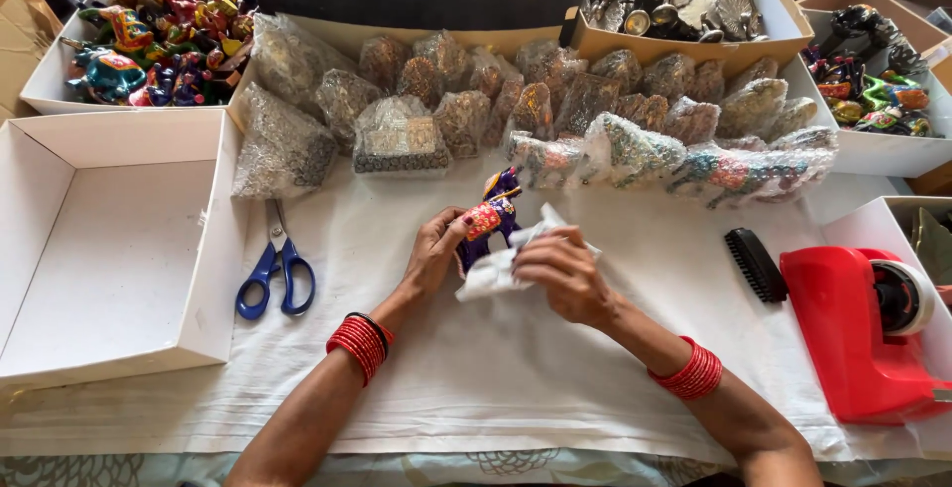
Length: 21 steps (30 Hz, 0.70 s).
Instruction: The person unwraps a small, colorful decorative figurine from bubble wrap and wipes it with a white cloth. They rotate the figurine to clean all sides, including the legs and back, while surrounded by boxes of similar items.
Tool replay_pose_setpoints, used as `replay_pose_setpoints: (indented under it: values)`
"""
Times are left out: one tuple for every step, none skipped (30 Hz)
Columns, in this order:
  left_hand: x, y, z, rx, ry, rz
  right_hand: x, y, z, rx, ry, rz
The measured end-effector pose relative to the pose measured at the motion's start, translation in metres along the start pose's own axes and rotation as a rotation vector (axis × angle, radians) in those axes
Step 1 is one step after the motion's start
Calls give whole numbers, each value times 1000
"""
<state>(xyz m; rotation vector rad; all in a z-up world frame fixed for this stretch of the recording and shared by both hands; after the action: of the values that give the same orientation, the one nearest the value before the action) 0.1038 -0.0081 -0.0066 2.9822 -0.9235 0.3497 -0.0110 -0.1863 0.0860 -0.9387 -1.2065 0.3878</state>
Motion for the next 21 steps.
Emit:
replay_pose_setpoints:
  values:
    - [-1, 4, -14, 1, 3, -2, 5, -3, 5, -1, -3, 0]
    - [-1, 10, -24, -200, 13, 10, 5, -20, -1, 120, 89, -180]
    - [-1, 16, -34, -401, 22, 23, 2, -34, -8, 242, 180, -359]
    - [-1, 20, -45, -400, 27, 23, 9, -41, 3, 239, 176, -359]
    - [-1, 28, -46, -514, -76, 27, 12, -50, 7, 151, 299, -388]
    - [-3, 39, -46, -631, -184, 32, 13, -60, 13, 61, 427, -415]
    - [-4, 41, -25, -633, -183, 33, 16, -56, 13, 59, 426, -413]
    - [-6, 47, -2, -700, -177, 47, 23, -47, 19, 98, 338, -346]
    - [-8, 52, 20, -766, -172, 62, 29, -38, 26, 136, 251, -277]
    - [-11, 50, 43, -769, -174, 61, 26, -34, 27, 138, 253, -275]
    - [-12, 52, 61, -736, -127, 139, 31, -17, 31, -60, 291, -51]
    - [-12, 51, 77, -696, -76, 216, 34, 1, 31, -260, 319, 169]
    - [-10, 50, 56, -693, -75, 216, 38, -2, 32, -261, 318, 166]
    - [-9, 48, 38, -782, -61, 154, 40, -4, 29, -259, 372, 191]
    - [-8, 45, 20, -870, -46, 90, 42, -7, 25, -257, 425, 216]
    - [-8, 44, -1, -872, -44, 90, 32, 2, 16, -258, 425, 217]
    - [-7, 41, -25, -868, 3, 86, 21, 10, 4, -282, 459, 225]
    - [-7, 37, -50, -861, 50, 79, 11, 19, -7, -304, 492, 231]
    - [-7, 35, -47, -860, 51, 76, 19, 10, -5, -303, 489, 230]
    - [-8, 34, -47, -843, 86, 88, 22, 3, -9, -248, 569, 250]
    - [-8, 33, -47, -825, 121, 100, 25, -4, -13, -192, 649, 270]
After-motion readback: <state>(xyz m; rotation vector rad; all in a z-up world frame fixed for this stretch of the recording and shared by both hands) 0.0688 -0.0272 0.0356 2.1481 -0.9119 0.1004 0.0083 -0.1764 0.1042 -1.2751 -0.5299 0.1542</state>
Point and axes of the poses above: each hand's wrist, its own x-axis towards the middle knuckle, its own y-axis out of the palm, z = x × y, the point moved 8 cm from there along x, towards the middle knuckle, and after that the axes turned 14 degrees about z, right-handed, at the moved point
